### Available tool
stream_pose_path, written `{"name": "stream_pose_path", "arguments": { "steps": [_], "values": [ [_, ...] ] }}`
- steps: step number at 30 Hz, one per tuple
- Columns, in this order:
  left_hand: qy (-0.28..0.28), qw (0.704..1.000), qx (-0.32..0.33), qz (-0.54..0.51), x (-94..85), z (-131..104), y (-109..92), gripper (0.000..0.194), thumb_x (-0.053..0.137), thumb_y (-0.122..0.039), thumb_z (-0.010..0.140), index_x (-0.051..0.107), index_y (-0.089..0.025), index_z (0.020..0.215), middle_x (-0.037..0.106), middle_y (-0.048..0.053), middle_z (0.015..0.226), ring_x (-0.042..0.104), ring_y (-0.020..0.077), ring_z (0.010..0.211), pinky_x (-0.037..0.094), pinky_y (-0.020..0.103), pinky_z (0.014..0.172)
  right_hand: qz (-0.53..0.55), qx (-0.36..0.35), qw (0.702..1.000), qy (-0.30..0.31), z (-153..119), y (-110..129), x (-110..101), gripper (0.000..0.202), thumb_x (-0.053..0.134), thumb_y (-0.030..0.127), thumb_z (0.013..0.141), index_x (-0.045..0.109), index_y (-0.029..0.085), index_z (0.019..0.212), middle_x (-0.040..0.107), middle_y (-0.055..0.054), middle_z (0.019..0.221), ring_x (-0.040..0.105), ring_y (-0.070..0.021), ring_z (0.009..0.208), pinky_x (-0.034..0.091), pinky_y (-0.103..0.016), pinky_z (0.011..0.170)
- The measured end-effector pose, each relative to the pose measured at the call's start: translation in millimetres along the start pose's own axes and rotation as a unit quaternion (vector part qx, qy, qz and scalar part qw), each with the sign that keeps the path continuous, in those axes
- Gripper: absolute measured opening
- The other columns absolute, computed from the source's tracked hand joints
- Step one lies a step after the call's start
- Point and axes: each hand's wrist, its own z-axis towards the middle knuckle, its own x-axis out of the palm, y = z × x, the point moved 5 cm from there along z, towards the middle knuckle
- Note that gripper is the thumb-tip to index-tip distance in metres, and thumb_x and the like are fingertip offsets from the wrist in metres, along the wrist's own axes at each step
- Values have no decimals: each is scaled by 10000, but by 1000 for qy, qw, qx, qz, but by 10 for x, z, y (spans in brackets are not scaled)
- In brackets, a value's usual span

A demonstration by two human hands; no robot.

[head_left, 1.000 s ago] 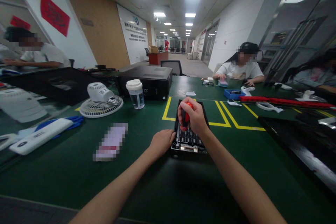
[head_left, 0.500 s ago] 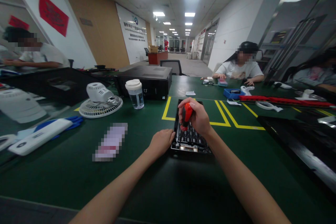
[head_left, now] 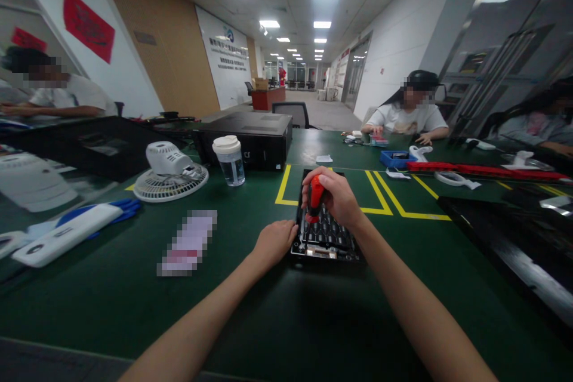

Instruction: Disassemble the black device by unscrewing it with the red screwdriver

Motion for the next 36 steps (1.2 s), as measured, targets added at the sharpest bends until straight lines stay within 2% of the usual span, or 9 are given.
{"name": "stream_pose_path", "arguments": {
  "steps": [11,36],
  "values": [
    [10,1000,-7,-2,-9,-11,-15,411,211,-387,916,574,-193,909,637,61,912,588,166,850,408,251,697,-53,4,999,12,2,24,-49,198,470,308,836,580,143,839,583,-8,630,583,-121,544,497,-253,531],
    [0,1000,-2,-8,-4,-2,-3,416,203,-391,915,575,-204,913,641,59,915,593,164,848,420,261,708,-136,-6,990,-35,-6,91,-89,173,547,325,798,524,160,752,576,16,606,586,-112,535,491,-243,527]
  ]
}}
